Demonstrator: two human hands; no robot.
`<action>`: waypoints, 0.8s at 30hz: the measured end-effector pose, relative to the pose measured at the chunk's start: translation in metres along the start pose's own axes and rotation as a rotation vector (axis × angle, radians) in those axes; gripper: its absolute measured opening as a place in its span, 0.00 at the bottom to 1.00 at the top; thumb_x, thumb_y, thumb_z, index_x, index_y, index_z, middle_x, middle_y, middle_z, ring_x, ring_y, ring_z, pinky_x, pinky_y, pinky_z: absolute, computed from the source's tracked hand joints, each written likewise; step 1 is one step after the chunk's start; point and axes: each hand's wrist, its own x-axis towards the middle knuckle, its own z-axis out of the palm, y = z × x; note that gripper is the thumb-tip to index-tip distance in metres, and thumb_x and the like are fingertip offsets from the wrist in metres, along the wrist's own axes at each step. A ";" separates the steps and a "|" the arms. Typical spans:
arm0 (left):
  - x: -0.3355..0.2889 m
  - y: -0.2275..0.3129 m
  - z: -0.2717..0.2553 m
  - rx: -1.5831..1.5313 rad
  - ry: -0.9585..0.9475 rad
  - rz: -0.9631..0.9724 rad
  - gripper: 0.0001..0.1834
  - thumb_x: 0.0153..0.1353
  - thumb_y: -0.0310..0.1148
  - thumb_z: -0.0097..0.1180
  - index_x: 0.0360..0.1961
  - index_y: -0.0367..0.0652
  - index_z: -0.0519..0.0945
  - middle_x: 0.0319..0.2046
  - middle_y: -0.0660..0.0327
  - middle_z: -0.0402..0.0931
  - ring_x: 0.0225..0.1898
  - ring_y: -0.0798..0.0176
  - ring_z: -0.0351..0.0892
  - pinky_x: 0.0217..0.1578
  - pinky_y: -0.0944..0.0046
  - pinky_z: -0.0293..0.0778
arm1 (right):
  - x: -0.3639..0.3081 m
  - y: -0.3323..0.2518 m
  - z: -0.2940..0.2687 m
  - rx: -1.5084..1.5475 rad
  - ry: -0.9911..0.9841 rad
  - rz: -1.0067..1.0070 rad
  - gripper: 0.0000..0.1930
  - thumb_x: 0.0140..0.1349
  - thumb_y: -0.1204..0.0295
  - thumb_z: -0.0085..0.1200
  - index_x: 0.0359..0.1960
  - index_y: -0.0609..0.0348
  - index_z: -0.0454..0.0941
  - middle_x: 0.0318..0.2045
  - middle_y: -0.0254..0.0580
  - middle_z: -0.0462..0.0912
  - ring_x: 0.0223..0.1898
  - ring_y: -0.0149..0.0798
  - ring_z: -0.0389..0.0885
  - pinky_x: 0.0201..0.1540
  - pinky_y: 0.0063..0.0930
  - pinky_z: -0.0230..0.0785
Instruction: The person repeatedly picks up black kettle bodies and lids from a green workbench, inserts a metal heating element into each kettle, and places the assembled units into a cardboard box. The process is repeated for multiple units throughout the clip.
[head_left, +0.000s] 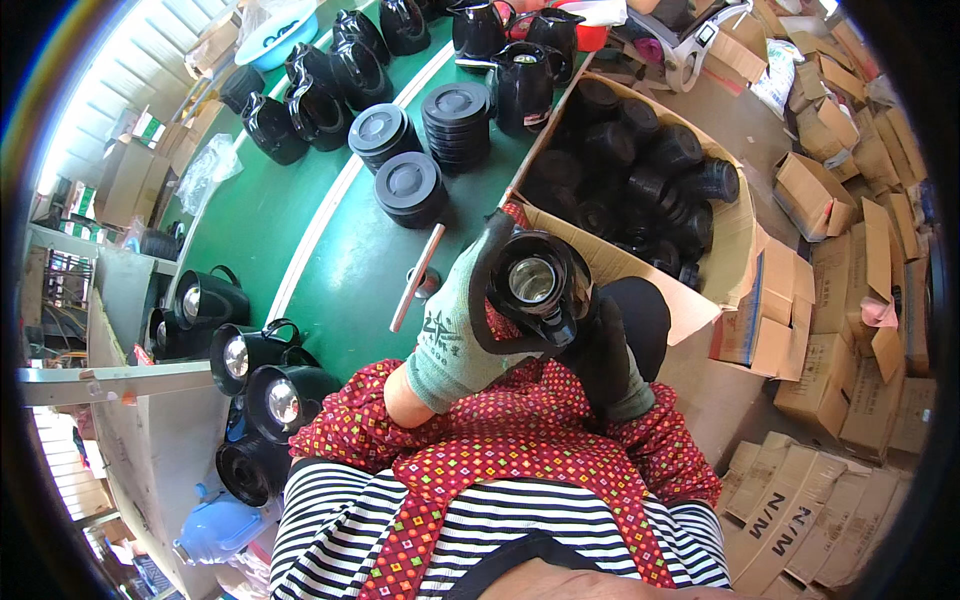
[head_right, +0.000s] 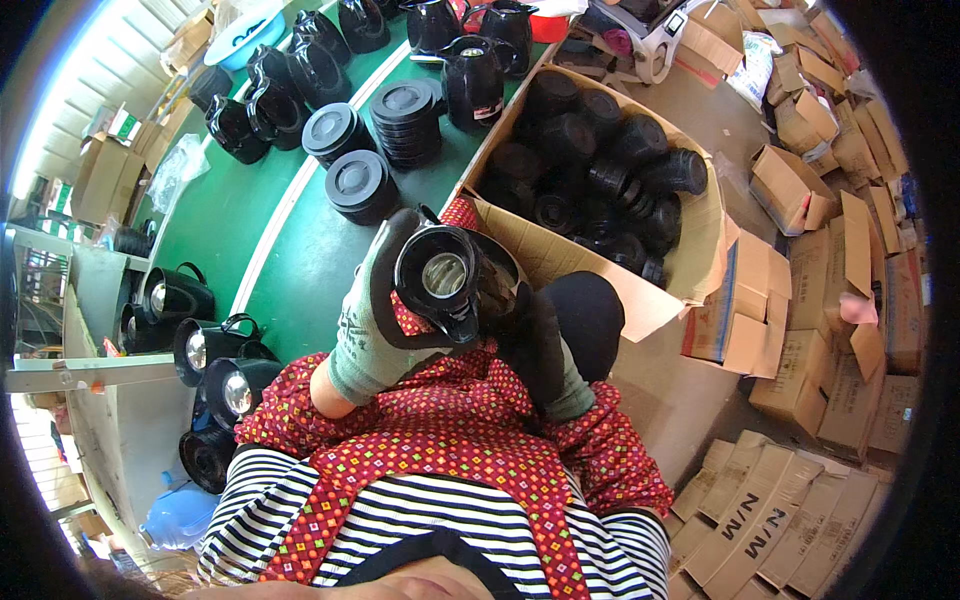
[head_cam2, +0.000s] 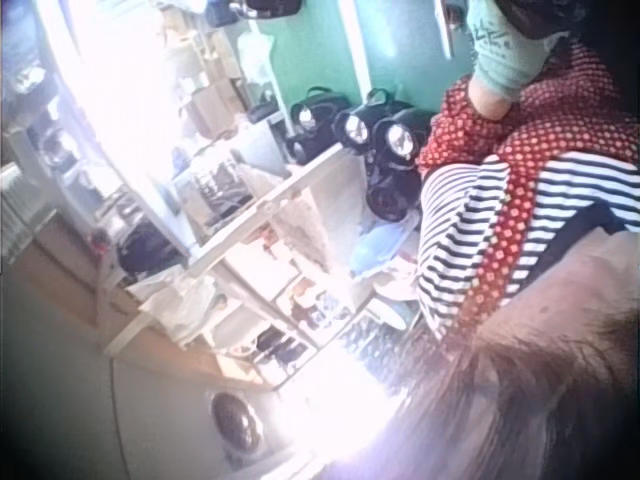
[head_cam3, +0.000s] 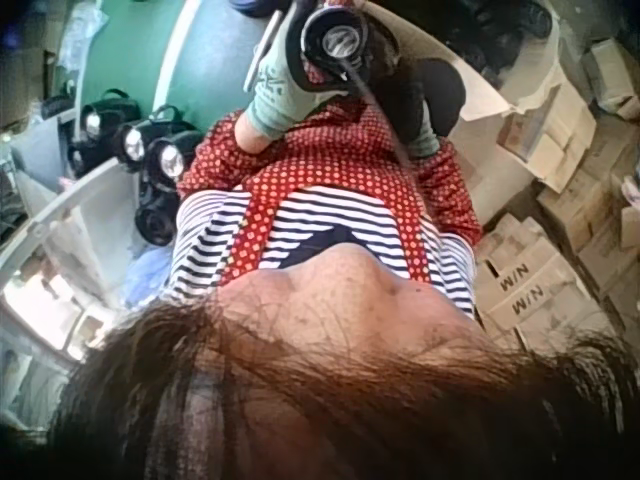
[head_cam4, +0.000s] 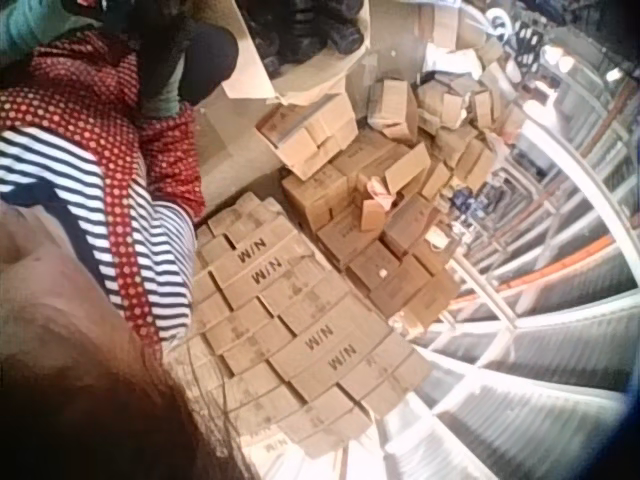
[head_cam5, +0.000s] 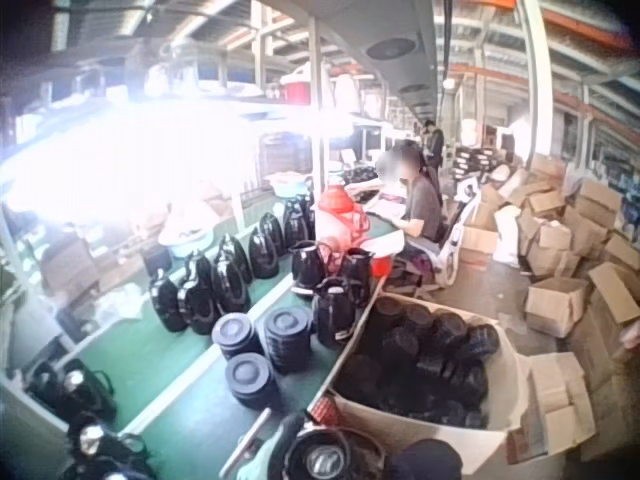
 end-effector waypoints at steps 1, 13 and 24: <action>-0.002 0.002 0.000 0.006 -0.030 -0.046 0.69 0.42 0.41 0.89 0.79 0.30 0.56 0.67 0.40 0.73 0.72 0.41 0.73 0.71 0.48 0.68 | -0.001 0.002 -0.004 0.004 0.044 -0.038 0.39 0.80 0.39 0.38 0.76 0.61 0.65 0.70 0.50 0.75 0.72 0.43 0.73 0.75 0.42 0.65; -0.093 -0.134 -0.016 0.578 -0.175 -0.452 0.63 0.50 0.43 0.81 0.83 0.47 0.53 0.62 0.40 0.73 0.59 0.39 0.78 0.65 0.46 0.72 | 0.021 -0.098 -0.029 -1.562 0.368 -0.503 0.17 0.63 0.62 0.71 0.37 0.66 0.85 0.35 0.50 0.80 0.39 0.50 0.84 0.43 0.41 0.76; -0.105 -0.191 -0.025 -0.326 -0.120 -1.028 0.40 0.71 0.23 0.56 0.83 0.51 0.59 0.36 0.68 0.76 0.27 0.76 0.71 0.23 0.74 0.65 | 0.046 -0.058 0.010 -1.502 -0.030 -0.395 0.14 0.72 0.64 0.58 0.50 0.62 0.79 0.37 0.56 0.84 0.41 0.55 0.87 0.45 0.47 0.78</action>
